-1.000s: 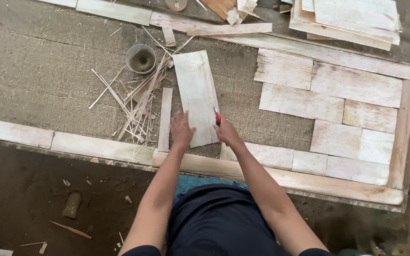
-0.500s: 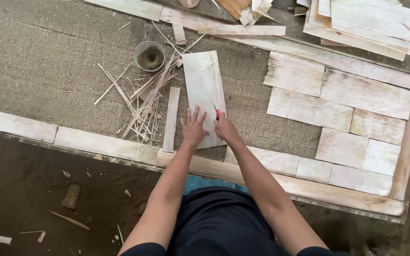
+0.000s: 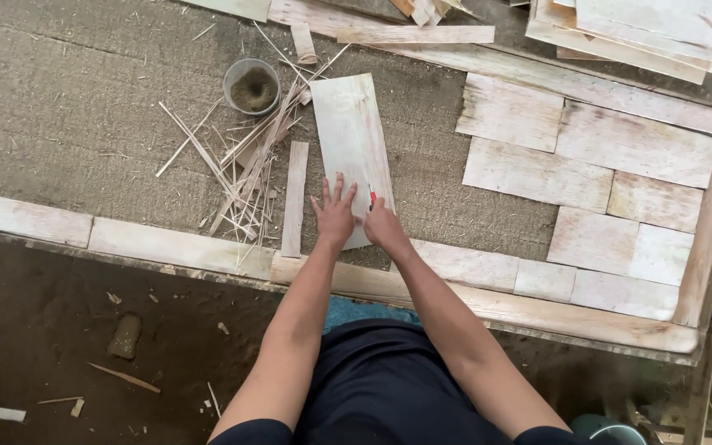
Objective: The person uses a red utility knife to shave thin strips from a rectangular wooden plank on a workbench. The person repeatedly scores and peels off thin layers, accumulating wood shavings on the table. The person occasionally repositions the plank and continues shaving along its length.
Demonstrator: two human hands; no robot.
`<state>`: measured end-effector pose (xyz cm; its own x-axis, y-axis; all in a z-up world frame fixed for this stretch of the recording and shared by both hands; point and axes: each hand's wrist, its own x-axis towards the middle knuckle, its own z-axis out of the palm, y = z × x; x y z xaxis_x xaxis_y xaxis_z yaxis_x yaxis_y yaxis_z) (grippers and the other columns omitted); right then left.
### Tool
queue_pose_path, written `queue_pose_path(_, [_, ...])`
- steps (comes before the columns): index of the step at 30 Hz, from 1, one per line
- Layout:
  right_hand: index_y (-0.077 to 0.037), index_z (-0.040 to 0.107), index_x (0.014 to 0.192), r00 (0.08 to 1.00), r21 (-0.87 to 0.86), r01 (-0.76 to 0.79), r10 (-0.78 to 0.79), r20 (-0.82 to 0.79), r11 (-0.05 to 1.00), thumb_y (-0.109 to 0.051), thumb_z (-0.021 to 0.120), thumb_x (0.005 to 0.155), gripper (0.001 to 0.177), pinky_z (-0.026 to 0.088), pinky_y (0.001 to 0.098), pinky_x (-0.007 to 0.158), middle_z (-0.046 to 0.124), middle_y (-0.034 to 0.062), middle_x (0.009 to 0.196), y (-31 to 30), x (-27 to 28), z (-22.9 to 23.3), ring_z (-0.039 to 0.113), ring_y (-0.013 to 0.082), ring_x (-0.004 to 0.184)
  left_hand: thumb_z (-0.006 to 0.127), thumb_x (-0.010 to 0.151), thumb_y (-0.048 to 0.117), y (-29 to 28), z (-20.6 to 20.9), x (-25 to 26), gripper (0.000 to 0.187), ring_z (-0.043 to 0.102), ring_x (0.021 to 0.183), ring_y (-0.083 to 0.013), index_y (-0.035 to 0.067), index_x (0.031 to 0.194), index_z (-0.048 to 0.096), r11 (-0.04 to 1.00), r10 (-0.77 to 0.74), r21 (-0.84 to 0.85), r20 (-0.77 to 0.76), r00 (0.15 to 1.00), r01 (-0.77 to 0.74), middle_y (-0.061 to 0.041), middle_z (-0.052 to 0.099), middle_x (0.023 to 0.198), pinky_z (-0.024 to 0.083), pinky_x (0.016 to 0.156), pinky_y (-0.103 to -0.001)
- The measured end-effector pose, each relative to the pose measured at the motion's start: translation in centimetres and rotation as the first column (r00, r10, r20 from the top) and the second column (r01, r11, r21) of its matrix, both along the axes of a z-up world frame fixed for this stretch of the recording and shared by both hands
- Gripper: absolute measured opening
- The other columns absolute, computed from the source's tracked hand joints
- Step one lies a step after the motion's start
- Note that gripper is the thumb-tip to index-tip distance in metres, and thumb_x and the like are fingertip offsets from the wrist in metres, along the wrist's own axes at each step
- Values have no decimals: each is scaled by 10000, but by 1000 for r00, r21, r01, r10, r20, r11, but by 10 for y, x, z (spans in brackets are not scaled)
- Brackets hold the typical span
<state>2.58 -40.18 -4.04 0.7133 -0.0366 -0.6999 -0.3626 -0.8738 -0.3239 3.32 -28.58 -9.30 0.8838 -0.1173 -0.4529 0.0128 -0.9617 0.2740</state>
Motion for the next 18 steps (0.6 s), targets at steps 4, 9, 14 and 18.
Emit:
queue_pose_path(4, [-29, 366, 1256, 1000, 7, -4, 4, -16, 1000, -325, 358, 1048, 362, 530, 567, 976, 638, 331, 1201, -3, -12, -1, 639, 513, 1176, 829, 818, 415, 0, -3, 0, 926, 21, 1592, -355, 358, 1599, 335, 1000, 10, -13, -13, 1000, -10, 32, 46, 1745, 200, 1191, -737])
queue_pose_path(9, [-17, 373, 1263, 997, 36, 39, -37, -63, 999, -312, 348, 1061, 358, 518, 597, 985, 610, 350, 1221, -2, -36, 11, 609, 546, 1205, 833, 822, 389, 0, -3, 1, 922, 9, 1592, -359, 341, 1601, 343, 999, 22, -22, -14, 1000, -23, 20, 56, 1745, 189, 1193, -742])
queue_pose_path(14, [-12, 363, 1280, 994, 44, 49, -44, -103, 998, -321, 311, 1066, 379, 507, 600, 997, 595, 356, 1248, -6, -55, 22, 597, 548, 1218, 834, 814, 405, 0, -3, 0, 920, 8, 1593, -352, 340, 1598, 356, 1000, 16, -15, -4, 1000, -16, 23, 68, 1743, 191, 1194, -737])
queue_pose_path(18, [-14, 362, 1278, 991, 37, 46, -41, -131, 998, -302, 328, 1060, 363, 527, 590, 965, 605, 341, 1228, -13, -68, 3, 627, 537, 1174, 827, 819, 416, -1, -12, -1, 933, -17, 1594, -344, 359, 1605, 327, 1000, 14, -3, -12, 1000, -14, 36, 46, 1745, 170, 1199, -736])
